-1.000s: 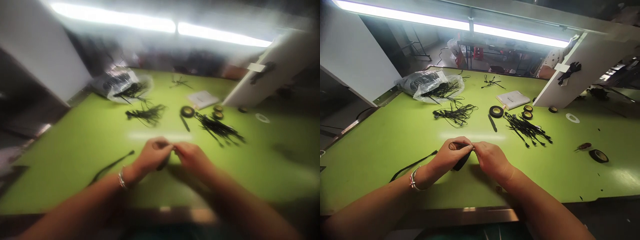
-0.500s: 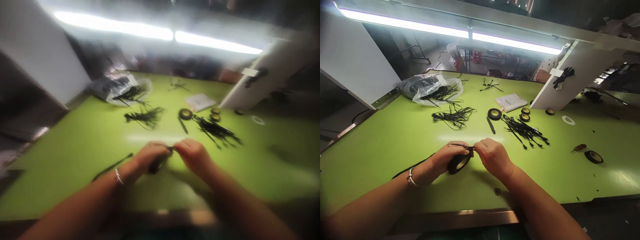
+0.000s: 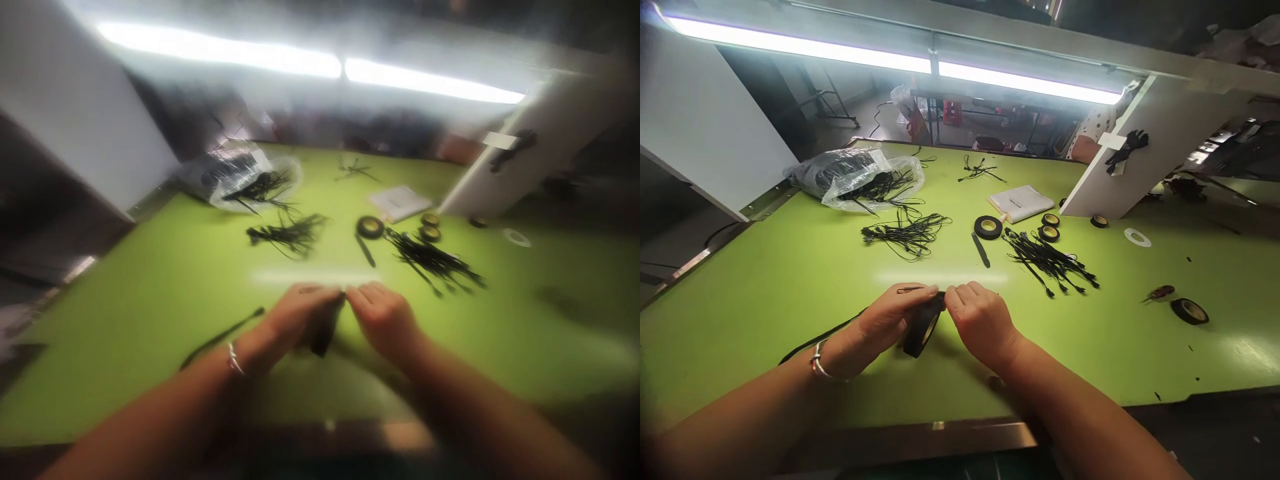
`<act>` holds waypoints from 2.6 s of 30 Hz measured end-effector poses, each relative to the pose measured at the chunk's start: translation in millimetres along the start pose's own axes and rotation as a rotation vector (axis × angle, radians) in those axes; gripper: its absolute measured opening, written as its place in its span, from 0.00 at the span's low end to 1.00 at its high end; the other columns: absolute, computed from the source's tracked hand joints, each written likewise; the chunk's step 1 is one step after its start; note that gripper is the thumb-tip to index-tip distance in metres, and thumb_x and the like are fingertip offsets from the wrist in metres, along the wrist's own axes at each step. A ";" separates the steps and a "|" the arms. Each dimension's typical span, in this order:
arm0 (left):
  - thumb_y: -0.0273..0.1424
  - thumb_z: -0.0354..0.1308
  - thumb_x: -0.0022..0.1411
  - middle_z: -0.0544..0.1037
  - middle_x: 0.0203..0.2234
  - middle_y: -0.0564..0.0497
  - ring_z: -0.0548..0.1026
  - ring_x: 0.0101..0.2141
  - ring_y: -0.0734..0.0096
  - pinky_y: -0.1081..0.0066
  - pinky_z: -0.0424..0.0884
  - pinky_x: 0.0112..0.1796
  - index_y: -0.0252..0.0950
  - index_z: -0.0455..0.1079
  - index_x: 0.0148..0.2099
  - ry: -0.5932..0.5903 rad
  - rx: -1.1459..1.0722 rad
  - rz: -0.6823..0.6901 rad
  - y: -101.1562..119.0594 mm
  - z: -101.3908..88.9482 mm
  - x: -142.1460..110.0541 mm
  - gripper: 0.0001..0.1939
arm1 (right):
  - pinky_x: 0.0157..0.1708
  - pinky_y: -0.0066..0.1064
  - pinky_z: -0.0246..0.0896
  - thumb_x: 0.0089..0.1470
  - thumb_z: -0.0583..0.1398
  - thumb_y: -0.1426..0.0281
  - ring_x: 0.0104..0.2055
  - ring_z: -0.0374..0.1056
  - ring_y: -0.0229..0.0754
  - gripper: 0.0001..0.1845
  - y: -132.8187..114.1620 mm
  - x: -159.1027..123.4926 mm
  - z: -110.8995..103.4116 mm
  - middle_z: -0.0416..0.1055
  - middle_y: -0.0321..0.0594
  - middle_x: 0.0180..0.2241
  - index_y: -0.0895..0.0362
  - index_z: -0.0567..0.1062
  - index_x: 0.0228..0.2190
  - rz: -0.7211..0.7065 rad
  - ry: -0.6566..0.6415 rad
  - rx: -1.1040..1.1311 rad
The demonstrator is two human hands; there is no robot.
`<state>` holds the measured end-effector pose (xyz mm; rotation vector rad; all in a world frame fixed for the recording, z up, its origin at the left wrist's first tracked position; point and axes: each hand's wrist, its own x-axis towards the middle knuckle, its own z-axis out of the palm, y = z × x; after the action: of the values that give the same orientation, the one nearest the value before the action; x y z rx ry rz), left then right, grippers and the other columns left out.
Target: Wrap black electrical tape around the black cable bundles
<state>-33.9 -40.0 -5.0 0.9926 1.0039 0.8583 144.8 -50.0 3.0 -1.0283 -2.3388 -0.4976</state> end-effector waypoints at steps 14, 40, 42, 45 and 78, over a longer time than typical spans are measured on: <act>0.41 0.66 0.48 0.71 0.18 0.52 0.66 0.21 0.76 0.75 0.62 0.24 0.31 0.72 0.24 0.182 0.261 0.145 8.8 7.5 -4.6 0.16 | 0.31 0.29 0.62 0.59 0.53 0.76 0.29 0.68 0.39 0.09 4.2 -2.4 8.3 0.74 0.39 0.28 0.57 0.73 0.33 0.188 -0.183 0.557; 0.41 0.62 0.53 0.69 0.20 0.53 0.64 0.21 0.76 0.74 0.59 0.23 0.32 0.72 0.30 0.017 0.171 0.043 4.7 -1.3 -1.2 0.15 | 0.33 0.29 0.60 0.55 0.58 0.76 0.30 0.66 0.40 0.05 4.0 -0.4 4.0 0.73 0.38 0.26 0.56 0.73 0.32 0.120 0.077 0.308; 0.38 0.61 0.55 0.71 0.21 0.51 0.66 0.24 0.74 0.73 0.62 0.26 0.32 0.72 0.29 0.066 0.345 0.172 7.1 0.3 -1.8 0.13 | 0.36 0.30 0.63 0.56 0.57 0.74 0.34 0.68 0.40 0.07 4.7 -1.0 6.2 0.75 0.41 0.32 0.57 0.72 0.38 0.157 0.012 0.449; 0.35 0.60 0.56 0.75 0.26 0.48 0.70 0.30 0.69 0.70 0.66 0.34 0.32 0.73 0.27 0.123 0.522 0.349 9.0 4.1 -2.9 0.11 | 0.33 0.30 0.62 0.58 0.53 0.76 0.31 0.68 0.40 0.09 3.9 -1.7 7.7 0.74 0.42 0.31 0.58 0.72 0.38 0.144 -0.109 0.466; 0.40 0.63 0.53 0.71 0.16 0.52 0.66 0.19 0.75 0.73 0.62 0.23 0.31 0.76 0.30 -0.096 0.122 0.044 7.0 1.2 -4.2 0.15 | 0.32 0.31 0.59 0.58 0.55 0.77 0.30 0.65 0.40 0.11 12.7 -1.9 0.5 0.74 0.39 0.27 0.55 0.76 0.38 0.006 0.087 0.091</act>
<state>-34.9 -41.9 3.0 1.1522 0.9644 0.7849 155.3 -42.7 3.0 -0.9523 -2.2600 -0.4216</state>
